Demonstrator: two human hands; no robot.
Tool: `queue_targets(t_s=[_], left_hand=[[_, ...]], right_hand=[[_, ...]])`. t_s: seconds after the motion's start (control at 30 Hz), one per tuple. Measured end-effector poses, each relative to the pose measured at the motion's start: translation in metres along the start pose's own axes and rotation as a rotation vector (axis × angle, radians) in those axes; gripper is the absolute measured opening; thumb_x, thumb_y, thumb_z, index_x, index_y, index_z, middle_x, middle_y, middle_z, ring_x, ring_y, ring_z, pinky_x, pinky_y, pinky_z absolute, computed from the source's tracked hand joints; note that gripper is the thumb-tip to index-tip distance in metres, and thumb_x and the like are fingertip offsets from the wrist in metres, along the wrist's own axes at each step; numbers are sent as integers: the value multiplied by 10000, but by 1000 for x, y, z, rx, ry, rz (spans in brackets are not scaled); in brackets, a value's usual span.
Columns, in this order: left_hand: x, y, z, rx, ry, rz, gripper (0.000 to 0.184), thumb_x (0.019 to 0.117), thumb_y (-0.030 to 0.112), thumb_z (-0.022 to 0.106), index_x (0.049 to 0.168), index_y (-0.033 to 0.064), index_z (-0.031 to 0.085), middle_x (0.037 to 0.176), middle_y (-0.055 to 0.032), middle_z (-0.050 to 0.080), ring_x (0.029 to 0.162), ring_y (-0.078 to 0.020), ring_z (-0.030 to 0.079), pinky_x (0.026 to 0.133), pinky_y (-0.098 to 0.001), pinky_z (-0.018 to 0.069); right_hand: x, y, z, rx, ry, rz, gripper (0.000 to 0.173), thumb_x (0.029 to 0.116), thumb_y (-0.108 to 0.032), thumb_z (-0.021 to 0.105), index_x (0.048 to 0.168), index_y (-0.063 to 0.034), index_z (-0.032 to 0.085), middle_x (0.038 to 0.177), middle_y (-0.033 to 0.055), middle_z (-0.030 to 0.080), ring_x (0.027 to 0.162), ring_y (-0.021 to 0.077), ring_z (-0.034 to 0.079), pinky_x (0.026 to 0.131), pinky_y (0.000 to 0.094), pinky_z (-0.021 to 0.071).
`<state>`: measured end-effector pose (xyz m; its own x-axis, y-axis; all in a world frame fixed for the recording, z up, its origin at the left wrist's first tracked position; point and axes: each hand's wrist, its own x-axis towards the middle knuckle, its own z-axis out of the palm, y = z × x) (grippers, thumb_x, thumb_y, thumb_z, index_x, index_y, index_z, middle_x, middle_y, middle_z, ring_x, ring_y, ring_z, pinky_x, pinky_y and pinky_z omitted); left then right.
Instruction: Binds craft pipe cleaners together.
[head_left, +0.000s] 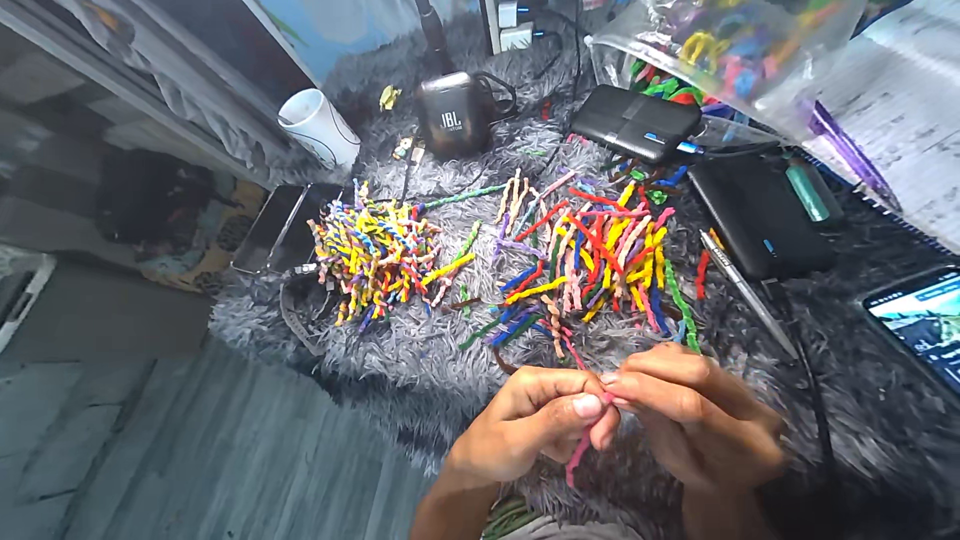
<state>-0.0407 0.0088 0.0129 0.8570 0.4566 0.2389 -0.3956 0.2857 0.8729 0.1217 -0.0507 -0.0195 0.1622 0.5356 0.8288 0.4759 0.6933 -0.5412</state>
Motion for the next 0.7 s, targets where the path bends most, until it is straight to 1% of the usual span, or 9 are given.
queue_targets(t_s=[0.07, 0.13, 0.2, 0.27, 0.33, 0.4, 0.47, 0.6, 0.7], left_hand=[[1, 2, -1, 311, 35, 101, 297, 1107, 246, 451, 940, 57, 607, 782, 84, 563, 657, 119, 438, 572, -59, 339], [2, 5, -2, 853, 121, 269, 290, 1097, 159, 455, 957, -40, 612, 809, -37, 553, 721, 18, 488, 667, -98, 405], [3, 3, -3, 1305, 190, 405, 268, 1087, 169, 469, 1008, -18, 643, 820, -88, 548, 708, -58, 529, 651, -125, 436], [2, 1, -6, 1500, 194, 520, 222, 1083, 170, 494, 1039, 12, 645, 841, -99, 577, 719, -98, 573, 651, -150, 463], [0, 1, -5, 1550, 174, 613, 160, 1071, 139, 522, 1046, 24, 630, 873, -86, 592, 764, -99, 598, 707, -147, 491], [0, -1, -2, 1542, 170, 663, 140, 1065, 140, 538, 1036, 29, 619, 887, -72, 584, 791, -86, 596, 741, -139, 494], [2, -3, 1, 1443, 187, 632, 187, 1076, 194, 526, 1016, 42, 618, 882, -51, 589, 807, -39, 606, 753, -115, 492], [5, -7, 8, 841, 183, 352, 280, 1090, 273, 500, 961, 76, 652, 782, 65, 559, 682, 89, 504, 626, -54, 414], [6, -11, 15, 217, 148, 83, 262, 1065, 275, 539, 974, 122, 731, 745, 155, 630, 594, 149, 483, 534, -35, 381]], right_hand=[[-2, 0, 4, -176, 7, -48, 140, 1075, -167, 520, 1031, -60, 599, 973, 61, 580, 907, 78, 589, 850, 163, 473], [-2, 1, 6, -323, 15, -58, 192, 1086, -203, 484, 990, -65, 576, 892, 75, 558, 806, 124, 558, 761, 186, 454], [-1, 1, 8, -396, 21, -36, 252, 1084, -220, 430, 933, -73, 568, 806, 71, 540, 723, 137, 542, 669, 186, 450], [0, -4, 9, -244, 14, 59, 327, 1083, -228, 413, 865, -52, 583, 731, 66, 526, 665, 102, 525, 612, 160, 432], [2, -9, 5, 144, -21, 228, 349, 1069, -201, 445, 812, -3, 573, 689, 46, 506, 634, 13, 483, 587, 100, 390], [3, -13, -1, 531, -66, 418, 349, 1071, -214, 465, 792, -26, 558, 683, -42, 480, 601, -97, 406, 538, 55, 315], [4, -13, -5, 745, -108, 525, 319, 1063, -222, 479, 799, -67, 566, 694, -102, 488, 584, -142, 385, 509, 37, 292], [6, -8, -12, 600, -112, 373, 302, 1046, -182, 529, 855, 40, 601, 757, 27, 564, 701, -51, 502, 631, 83, 396], [7, -3, -16, 530, -116, 288, 305, 1024, -253, 607, 1024, 51, 599, 884, 53, 604, 796, -40, 530, 695, 85, 426]])
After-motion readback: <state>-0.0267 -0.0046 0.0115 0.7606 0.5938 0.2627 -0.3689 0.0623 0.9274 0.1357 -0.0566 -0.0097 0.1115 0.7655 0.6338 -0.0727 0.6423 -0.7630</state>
